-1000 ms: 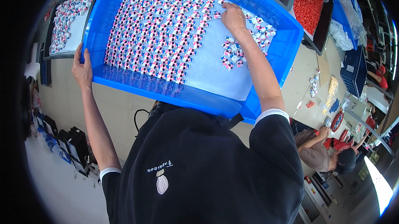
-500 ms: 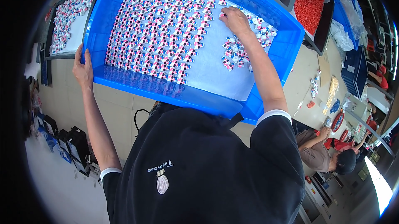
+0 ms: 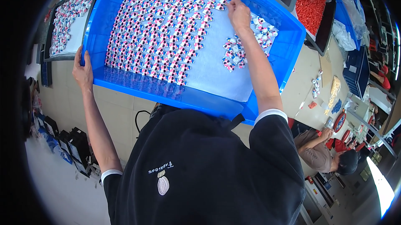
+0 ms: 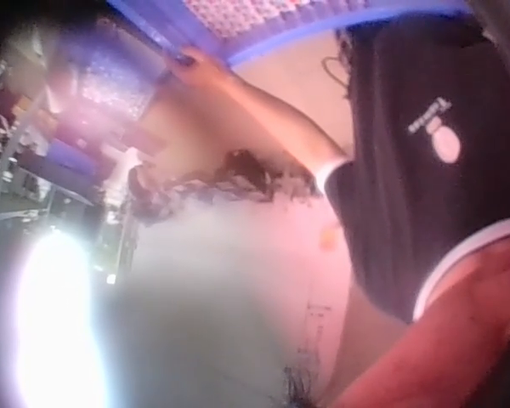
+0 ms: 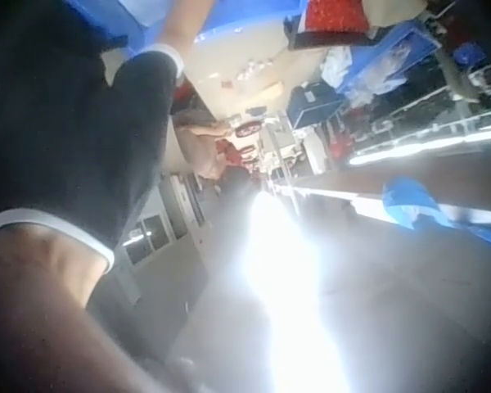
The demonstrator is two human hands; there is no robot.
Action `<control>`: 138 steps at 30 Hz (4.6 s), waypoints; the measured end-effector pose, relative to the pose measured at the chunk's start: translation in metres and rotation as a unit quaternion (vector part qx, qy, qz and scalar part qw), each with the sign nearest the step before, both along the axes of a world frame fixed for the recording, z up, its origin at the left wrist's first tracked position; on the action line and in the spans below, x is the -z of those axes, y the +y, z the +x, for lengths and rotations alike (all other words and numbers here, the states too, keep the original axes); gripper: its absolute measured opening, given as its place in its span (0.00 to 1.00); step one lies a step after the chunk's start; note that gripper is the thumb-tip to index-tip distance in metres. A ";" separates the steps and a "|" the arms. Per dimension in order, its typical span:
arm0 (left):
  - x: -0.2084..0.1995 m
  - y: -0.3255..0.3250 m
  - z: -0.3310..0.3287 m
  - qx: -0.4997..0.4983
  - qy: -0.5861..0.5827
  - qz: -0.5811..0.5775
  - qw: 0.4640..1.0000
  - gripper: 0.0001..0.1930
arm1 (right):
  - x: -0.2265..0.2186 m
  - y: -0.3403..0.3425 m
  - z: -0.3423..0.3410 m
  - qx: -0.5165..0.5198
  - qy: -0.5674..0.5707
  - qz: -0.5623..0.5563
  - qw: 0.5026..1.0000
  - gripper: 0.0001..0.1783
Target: The person sorts small plastic components by hand, transferring them from a central pile into the grid compartments of a blue tray.
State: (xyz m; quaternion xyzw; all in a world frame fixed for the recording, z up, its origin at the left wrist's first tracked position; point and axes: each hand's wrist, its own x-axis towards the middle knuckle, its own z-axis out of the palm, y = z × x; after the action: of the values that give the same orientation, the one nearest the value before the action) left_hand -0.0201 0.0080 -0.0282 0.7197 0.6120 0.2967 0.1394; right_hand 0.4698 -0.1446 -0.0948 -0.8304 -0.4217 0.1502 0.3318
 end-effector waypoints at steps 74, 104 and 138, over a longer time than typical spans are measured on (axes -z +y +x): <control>-0.002 0.001 0.002 -0.010 0.009 -0.006 1.000 0.19 | -0.007 -0.039 0.014 0.017 -0.255 -0.158 0.954 0.14; 0.002 0.001 -0.003 -0.003 -0.012 0.002 1.000 0.19 | 0.001 -0.037 -0.010 -0.053 0.094 -0.058 0.992 0.14; -0.003 0.000 0.001 -0.017 0.007 -0.018 1.000 0.19 | -0.006 -0.049 0.029 0.027 -0.197 -0.144 0.969 0.13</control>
State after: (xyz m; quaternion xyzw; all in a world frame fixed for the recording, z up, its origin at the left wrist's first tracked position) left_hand -0.0195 0.0078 -0.0257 0.7089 0.6300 0.2830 0.1430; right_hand 0.4989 -0.1933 -0.0887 -0.8937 -0.4302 0.0336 0.1230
